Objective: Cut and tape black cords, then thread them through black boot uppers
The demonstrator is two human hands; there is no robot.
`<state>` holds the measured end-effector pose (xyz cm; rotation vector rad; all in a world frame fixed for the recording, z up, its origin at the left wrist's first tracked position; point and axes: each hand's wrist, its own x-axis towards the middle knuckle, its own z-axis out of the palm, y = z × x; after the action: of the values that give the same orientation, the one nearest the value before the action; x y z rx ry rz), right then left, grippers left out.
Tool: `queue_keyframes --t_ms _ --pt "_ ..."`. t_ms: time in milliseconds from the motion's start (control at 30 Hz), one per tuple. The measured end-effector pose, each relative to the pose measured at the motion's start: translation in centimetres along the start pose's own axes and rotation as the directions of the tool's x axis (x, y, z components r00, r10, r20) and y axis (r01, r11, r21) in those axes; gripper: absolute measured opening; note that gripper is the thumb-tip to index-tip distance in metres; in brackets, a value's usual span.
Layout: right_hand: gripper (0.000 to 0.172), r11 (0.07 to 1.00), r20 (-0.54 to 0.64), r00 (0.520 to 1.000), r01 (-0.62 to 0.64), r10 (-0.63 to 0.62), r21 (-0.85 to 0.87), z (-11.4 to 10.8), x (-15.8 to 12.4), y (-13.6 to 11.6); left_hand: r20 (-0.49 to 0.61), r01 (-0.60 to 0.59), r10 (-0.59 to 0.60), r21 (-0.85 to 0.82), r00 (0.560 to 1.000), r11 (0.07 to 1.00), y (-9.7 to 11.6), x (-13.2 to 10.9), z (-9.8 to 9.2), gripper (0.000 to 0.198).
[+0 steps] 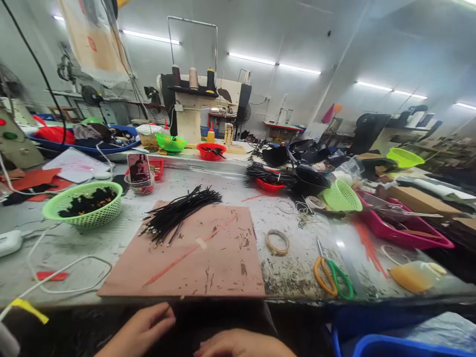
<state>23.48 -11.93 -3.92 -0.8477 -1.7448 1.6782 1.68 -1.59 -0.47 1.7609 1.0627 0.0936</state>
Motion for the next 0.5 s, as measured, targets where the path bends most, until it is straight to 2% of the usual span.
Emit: queue_keyframes --t_ms 67,133,233,267,333,400,500 --pt "0.054 0.998 -0.069 0.997 -0.029 0.025 -0.055 -0.1 0.2 -0.4 -0.078 -0.018 0.008 -0.13 0.997 0.991 1.1 0.1 -0.1 0.035" --pt "0.045 0.986 -0.207 0.977 -0.083 0.052 -0.144 -0.8 0.2 -1.9 -0.129 -0.046 0.017 -0.228 0.992 0.973 2.0 0.1 -0.1 0.039" --pt "0.027 0.909 -0.467 0.883 -0.229 0.043 -0.348 -3.1 0.4 -4.3 -0.172 -0.126 0.089 -0.219 0.981 0.968 2.8 0.1 0.2 0.039" --pt "0.024 0.845 -0.556 0.83 -0.332 0.05 -0.419 -4.2 0.5 -4.9 -0.191 -0.148 0.109 -0.204 0.976 0.968 2.9 0.2 0.2 0.039" --pt "0.024 0.651 -0.722 0.689 -0.578 0.067 -0.491 -6.7 0.5 -5.5 -0.235 -0.173 0.123 -0.203 0.964 0.964 2.8 0.3 0.4 0.041" --pt "0.026 0.462 -0.848 0.524 -0.772 0.074 -0.437 -9.3 -0.5 -5.7 -0.256 -0.182 0.12 -0.236 0.959 0.954 2.5 0.5 0.5 0.044" --pt "0.033 0.309 -0.955 0.279 -0.921 0.096 -0.238 -12.3 -4.2 -5.6 -0.273 -0.172 0.086 -0.308 0.958 0.936 1.6 0.7 0.8 0.047"
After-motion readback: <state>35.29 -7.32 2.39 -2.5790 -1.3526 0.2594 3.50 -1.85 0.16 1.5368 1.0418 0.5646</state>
